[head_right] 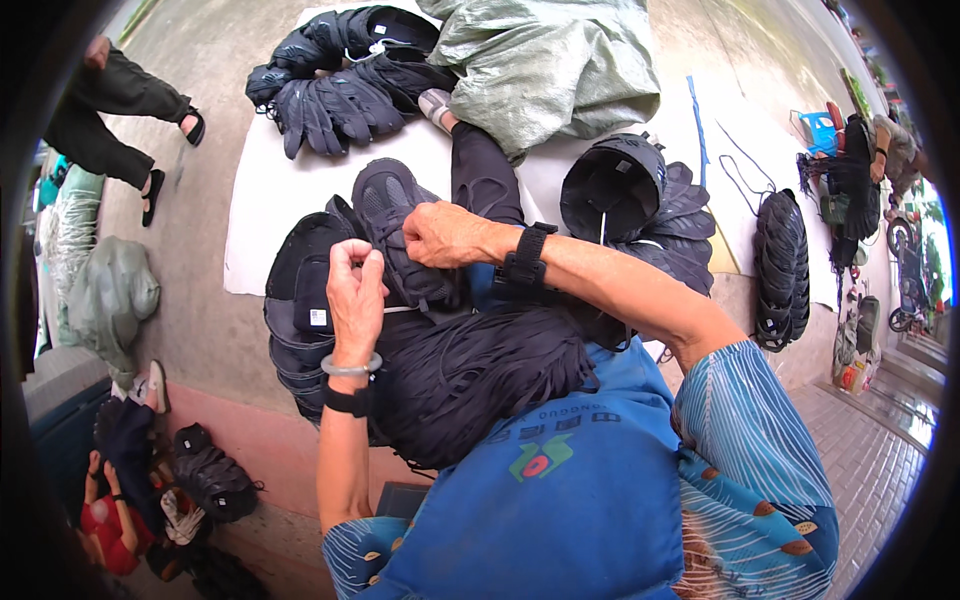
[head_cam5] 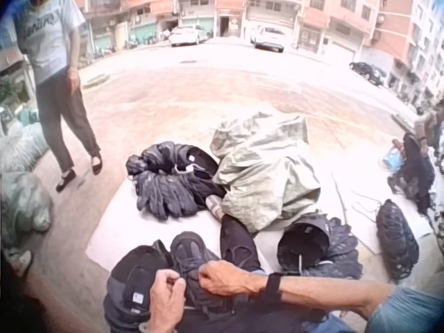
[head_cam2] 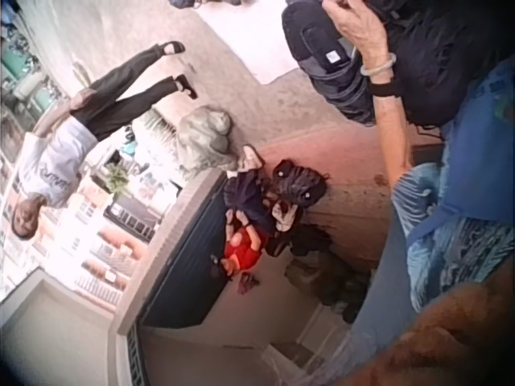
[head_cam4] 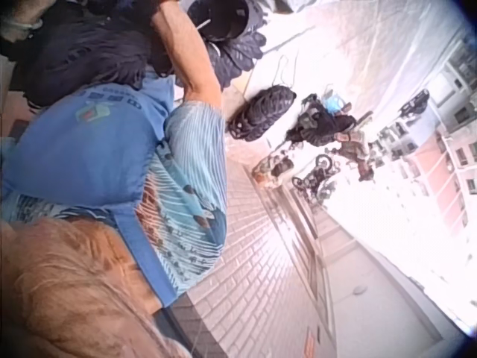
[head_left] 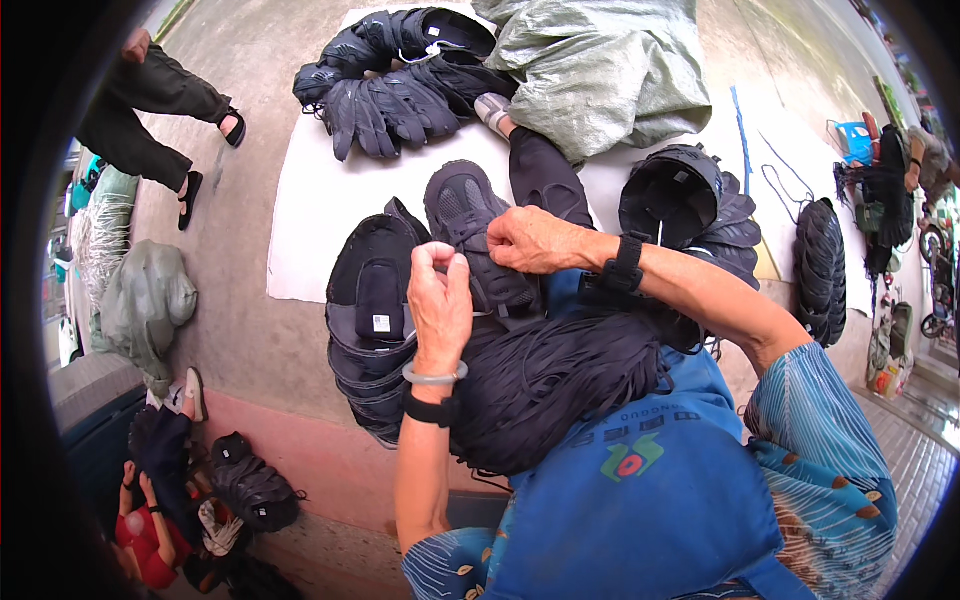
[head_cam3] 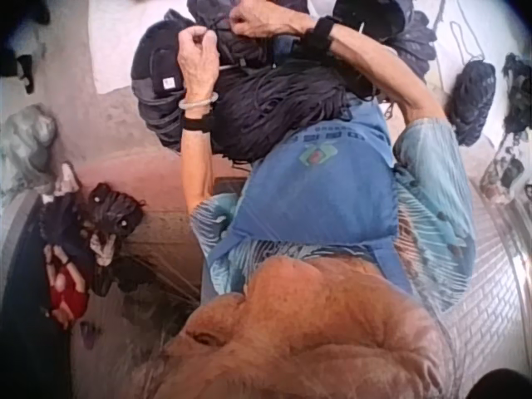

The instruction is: Manually stitching or assembling black shoe components using thread and a needle.

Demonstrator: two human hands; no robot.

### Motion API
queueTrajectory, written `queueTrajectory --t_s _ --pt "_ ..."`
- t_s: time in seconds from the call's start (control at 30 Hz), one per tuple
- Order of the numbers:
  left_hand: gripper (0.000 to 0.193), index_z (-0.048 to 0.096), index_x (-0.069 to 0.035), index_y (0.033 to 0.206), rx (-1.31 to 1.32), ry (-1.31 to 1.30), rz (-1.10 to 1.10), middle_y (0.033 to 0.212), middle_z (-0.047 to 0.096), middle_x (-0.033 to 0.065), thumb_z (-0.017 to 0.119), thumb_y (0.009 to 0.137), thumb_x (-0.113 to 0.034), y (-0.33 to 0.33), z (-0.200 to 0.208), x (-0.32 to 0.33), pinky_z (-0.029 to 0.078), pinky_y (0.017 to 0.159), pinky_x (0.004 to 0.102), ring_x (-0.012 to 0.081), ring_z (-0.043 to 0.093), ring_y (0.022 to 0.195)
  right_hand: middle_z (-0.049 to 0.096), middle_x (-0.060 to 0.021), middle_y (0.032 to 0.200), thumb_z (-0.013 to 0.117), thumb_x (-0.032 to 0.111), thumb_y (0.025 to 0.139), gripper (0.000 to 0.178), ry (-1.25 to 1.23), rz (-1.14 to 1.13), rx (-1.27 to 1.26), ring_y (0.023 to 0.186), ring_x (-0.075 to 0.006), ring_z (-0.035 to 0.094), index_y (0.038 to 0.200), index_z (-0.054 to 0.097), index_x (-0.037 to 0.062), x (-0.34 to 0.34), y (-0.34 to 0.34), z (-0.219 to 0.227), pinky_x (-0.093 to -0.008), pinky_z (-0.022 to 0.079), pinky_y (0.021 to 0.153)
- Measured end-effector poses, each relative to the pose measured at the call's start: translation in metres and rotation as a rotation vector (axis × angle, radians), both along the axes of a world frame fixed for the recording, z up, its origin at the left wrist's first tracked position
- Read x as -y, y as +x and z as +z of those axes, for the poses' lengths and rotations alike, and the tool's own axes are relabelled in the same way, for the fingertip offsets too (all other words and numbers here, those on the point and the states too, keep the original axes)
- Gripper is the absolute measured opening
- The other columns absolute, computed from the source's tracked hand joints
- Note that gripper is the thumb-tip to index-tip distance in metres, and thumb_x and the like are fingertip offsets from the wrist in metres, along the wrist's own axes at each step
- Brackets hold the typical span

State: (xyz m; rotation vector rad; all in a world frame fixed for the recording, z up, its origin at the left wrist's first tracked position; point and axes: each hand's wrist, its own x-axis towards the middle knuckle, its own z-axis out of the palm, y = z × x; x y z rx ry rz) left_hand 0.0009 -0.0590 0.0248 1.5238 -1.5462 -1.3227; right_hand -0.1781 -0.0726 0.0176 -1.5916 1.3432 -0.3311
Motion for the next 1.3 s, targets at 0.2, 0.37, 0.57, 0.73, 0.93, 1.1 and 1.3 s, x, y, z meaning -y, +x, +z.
queueTrajectory --t_s 0.2,0.37,0.57,0.73,0.93,1.1,1.3 --pt "0.010 0.051 0.000 0.091 0.104 -0.006 -0.150 0.084 0.054 0.0134 0.055 0.088 -0.009 0.005 -0.041 0.027 0.046 0.071 0.0358 0.0275 0.056 0.077 0.053 -0.0189 0.063 0.052 0.013 0.076 0.016 0.056 0.093 0.032 0.059 -0.0276 0.055 0.074 0.053 -0.0033 -0.010 0.006 -0.003 -0.0405 0.044 0.059" --pt "0.010 0.047 0.000 0.090 0.171 -0.078 -0.203 0.082 0.053 0.0159 0.051 0.091 -0.009 0.005 -0.056 0.032 0.045 0.072 0.0387 0.0317 0.055 0.077 0.055 -0.0172 0.063 0.053 0.011 0.075 0.014 0.001 0.120 0.124 0.062 -0.0276 0.057 0.071 0.054 -0.0028 -0.008 0.002 0.002 -0.0394 0.045 0.059" --pt "0.014 0.048 -0.003 0.094 0.363 -0.225 -0.243 0.072 0.054 0.0084 0.049 0.094 -0.017 0.011 -0.069 0.038 0.046 0.052 0.0296 0.0150 0.054 0.057 0.054 -0.0134 0.062 0.056 0.011 0.075 0.014 0.139 0.246 0.193 0.061 -0.0247 0.055 0.072 0.052 -0.0017 -0.003 -0.029 0.014 -0.0367 0.044 0.060" --pt "0.075 0.038 0.010 0.125 0.171 -0.124 -0.031 0.121 0.048 0.0250 0.064 0.082 -0.045 -0.003 -0.053 0.060 0.041 0.094 0.0370 0.0311 0.053 0.108 0.062 -0.0252 0.075 0.063 0.018 0.075 0.026 -0.035 0.061 -0.184 0.076 -0.0421 0.063 0.081 0.055 -0.0054 -0.040 -0.018 0.015 -0.0451 0.050 0.067" --pt "0.094 0.032 0.012 0.130 0.248 0.048 -0.095 0.122 0.049 0.0300 0.065 0.076 -0.058 -0.016 -0.057 0.079 0.038 0.099 0.0350 0.0341 0.050 0.115 0.063 -0.0261 0.079 0.064 0.024 0.077 0.035 -0.062 0.131 -0.393 0.078 -0.0413 0.064 0.089 0.055 -0.0086 -0.042 -0.011 0.008 -0.0442 0.052 0.068" --pt "0.092 0.034 0.013 0.127 0.318 0.001 0.005 0.120 0.051 0.0263 0.069 0.075 -0.055 -0.004 -0.071 0.079 0.040 0.096 0.0347 0.0299 0.052 0.110 0.062 -0.0259 0.075 0.063 0.017 0.073 0.027 -0.011 0.290 -0.391 0.077 -0.0418 0.063 0.084 0.058 -0.0071 -0.028 -0.025 -0.006 -0.0466 0.051 0.069" --pt "0.089 0.037 0.012 0.120 0.234 0.021 -0.025 0.113 0.053 0.0288 0.071 0.073 -0.056 -0.002 -0.064 0.078 0.041 0.094 0.0357 0.0339 0.053 0.108 0.059 -0.0061 0.065 0.058 0.015 0.080 0.015 0.349 -0.080 0.226 0.054 -0.0172 0.055 0.080 0.062 0.0009 -0.019 -0.035 -0.009 -0.0315 0.043 0.049"
